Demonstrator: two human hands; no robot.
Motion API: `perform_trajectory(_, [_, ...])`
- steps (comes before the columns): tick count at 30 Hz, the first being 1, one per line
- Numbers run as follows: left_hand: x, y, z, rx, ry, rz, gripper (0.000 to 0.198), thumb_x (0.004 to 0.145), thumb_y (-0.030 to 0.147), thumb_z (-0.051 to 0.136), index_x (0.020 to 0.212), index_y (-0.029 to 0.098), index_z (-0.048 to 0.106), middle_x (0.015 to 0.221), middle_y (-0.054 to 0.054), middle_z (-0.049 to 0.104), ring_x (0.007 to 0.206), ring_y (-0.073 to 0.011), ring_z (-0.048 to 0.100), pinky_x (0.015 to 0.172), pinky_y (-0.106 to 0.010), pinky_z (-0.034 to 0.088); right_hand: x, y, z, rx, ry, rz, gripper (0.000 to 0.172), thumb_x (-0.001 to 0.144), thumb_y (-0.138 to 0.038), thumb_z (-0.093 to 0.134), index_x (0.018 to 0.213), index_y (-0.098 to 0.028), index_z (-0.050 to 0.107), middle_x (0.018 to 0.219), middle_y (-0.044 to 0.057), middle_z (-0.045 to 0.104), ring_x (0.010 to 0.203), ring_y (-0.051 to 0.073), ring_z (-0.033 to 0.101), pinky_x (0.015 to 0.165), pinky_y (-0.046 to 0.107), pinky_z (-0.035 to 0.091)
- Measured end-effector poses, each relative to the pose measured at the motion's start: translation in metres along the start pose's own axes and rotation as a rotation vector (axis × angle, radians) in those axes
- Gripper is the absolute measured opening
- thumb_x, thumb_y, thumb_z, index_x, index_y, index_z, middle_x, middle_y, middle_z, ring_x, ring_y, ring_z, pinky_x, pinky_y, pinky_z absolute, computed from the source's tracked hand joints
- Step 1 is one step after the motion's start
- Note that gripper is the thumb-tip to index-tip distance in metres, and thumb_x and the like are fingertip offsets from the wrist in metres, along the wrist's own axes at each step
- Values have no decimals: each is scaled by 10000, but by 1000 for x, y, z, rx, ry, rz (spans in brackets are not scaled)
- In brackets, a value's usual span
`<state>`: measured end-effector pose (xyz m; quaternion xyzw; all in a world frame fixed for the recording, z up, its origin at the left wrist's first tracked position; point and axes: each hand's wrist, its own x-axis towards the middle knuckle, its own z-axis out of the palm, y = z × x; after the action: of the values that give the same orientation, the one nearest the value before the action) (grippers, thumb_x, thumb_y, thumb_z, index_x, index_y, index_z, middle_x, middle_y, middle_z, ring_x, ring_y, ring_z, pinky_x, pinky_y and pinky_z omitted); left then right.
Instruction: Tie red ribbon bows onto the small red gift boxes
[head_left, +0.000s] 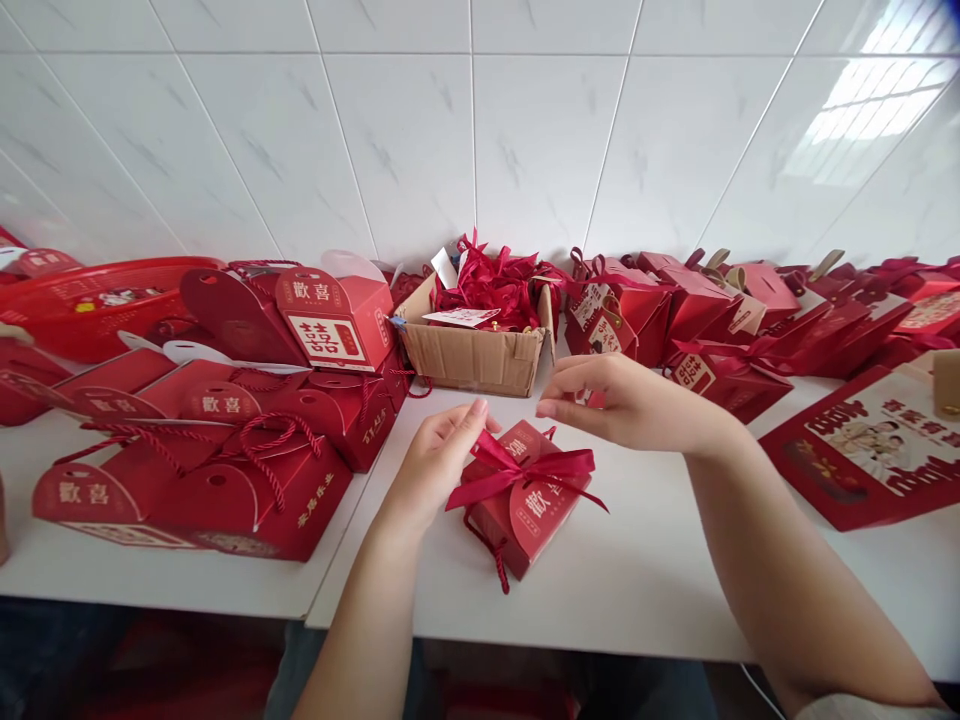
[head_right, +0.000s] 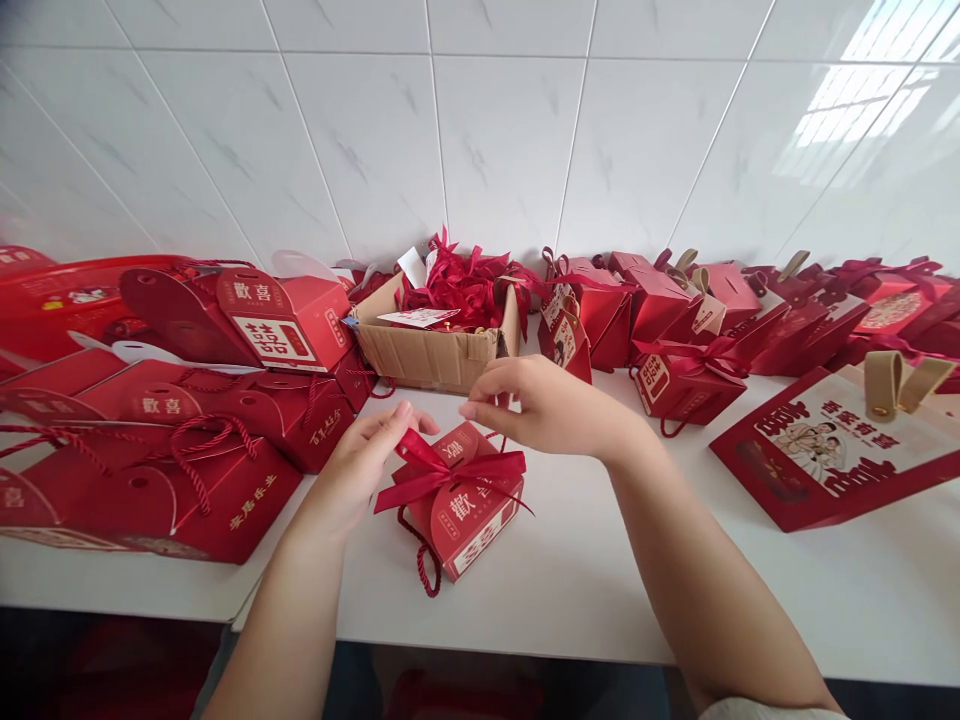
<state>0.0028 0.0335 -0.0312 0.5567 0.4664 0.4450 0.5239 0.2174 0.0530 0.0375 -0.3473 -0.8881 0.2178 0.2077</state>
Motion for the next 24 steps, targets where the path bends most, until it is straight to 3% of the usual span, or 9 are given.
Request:
perform_trajectory(2, [1, -2, -1, 25, 17, 19, 464, 832, 596, 467, 713, 175, 621, 589, 11, 544, 574, -126, 522, 545, -229, 397, -5, 3, -8, -9, -64, 85, 292, 885, -397, 499, 853, -160, 667, 806, 36, 646, 682, 128, 550, 612, 252, 405])
perform_trajectory(7, [2, -4, -2, 129, 37, 59, 500, 859, 597, 400, 702, 178, 622, 676, -8, 596, 698, -159, 559, 652, -246, 427, -12, 7, -17, -39, -431, 271, 368, 775, -513, 604, 953, -197, 664, 930, 46, 677, 837, 193, 612, 682, 269, 448])
perform_trajectory(10, [4, -6, -2, 174, 88, 57, 503, 858, 604, 386, 681, 185, 601, 676, -7, 603, 741, -177, 569, 704, -264, 431, -11, 6, -16, -89, -494, 289, 370, 758, -515, 612, 915, -181, 651, 918, 61, 670, 818, 203, 611, 664, 275, 452])
perform_trajectory(16, [4, -1, -5, 185, 236, 154, 422, 866, 562, 404, 757, 192, 575, 892, -27, 643, 956, -192, 572, 898, -281, 397, -18, 11, -23, -156, -329, 308, 329, 857, -477, 475, 871, -202, 655, 854, 38, 671, 749, 184, 611, 657, 291, 451])
perform_trajectory(20, [-6, 7, -18, 281, 282, 200, 391, 879, 553, 392, 821, 210, 570, 941, -16, 626, 1013, -187, 556, 909, -269, 391, -24, 14, -30, -191, -180, 338, 315, 871, -448, 465, 917, -209, 665, 879, 40, 685, 776, 189, 625, 666, 298, 467])
perform_trajectory(22, [-15, 12, -26, 409, 248, 154, 408, 888, 560, 362, 821, 216, 571, 944, -14, 629, 1020, -195, 553, 894, -268, 397, -22, 11, -27, -184, -90, 309, 279, 861, -419, 495, 889, -201, 666, 866, 37, 686, 773, 178, 624, 676, 290, 473])
perform_trajectory(24, [-25, 16, -32, 573, 139, 40, 451, 890, 579, 319, 842, 223, 593, 934, -21, 645, 981, -213, 571, 839, -278, 422, -17, 6, -20, -160, -18, 225, 225, 850, -369, 528, 850, -192, 668, 840, 29, 681, 759, 160, 613, 676, 275, 470])
